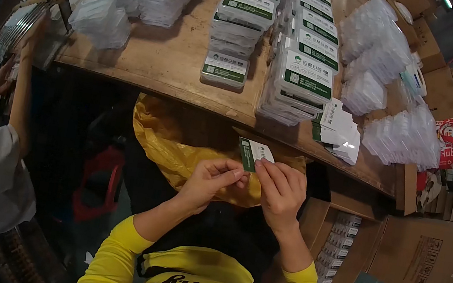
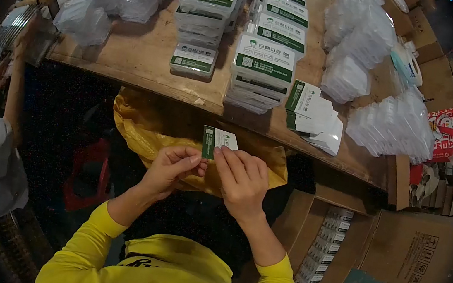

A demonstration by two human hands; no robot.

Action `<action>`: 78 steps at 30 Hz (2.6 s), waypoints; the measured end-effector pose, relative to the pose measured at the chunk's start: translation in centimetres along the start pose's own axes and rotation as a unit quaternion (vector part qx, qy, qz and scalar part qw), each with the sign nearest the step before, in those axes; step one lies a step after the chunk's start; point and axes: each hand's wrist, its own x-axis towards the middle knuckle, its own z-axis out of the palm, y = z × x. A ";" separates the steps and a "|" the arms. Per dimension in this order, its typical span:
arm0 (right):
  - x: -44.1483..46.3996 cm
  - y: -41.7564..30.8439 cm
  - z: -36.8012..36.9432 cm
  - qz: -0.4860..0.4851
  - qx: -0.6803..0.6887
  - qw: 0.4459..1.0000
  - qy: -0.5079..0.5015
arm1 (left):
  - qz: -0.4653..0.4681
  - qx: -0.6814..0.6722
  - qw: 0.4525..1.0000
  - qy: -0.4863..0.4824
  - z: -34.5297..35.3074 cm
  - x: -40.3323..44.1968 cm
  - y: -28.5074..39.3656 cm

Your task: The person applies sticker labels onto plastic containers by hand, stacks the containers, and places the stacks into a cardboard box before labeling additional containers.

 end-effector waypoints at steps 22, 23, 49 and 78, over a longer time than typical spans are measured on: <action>-0.1 -1.8 0.1 0.081 0.191 0.978 -0.009 | 0.322 0.447 0.835 0.007 0.5 -0.7 0.5; -0.1 -1.8 0.1 0.083 0.200 0.976 -0.009 | 0.310 0.439 0.843 0.010 0.6 -0.9 0.7; 0.5 -2.0 0.6 0.243 0.402 0.879 -0.084 | 0.184 0.827 0.496 0.191 -13.8 1.4 32.6; 1.4 -2.0 -0.7 0.043 0.271 0.962 0.002 | 0.259 0.302 0.912 -0.098 -1.4 0.4 4.7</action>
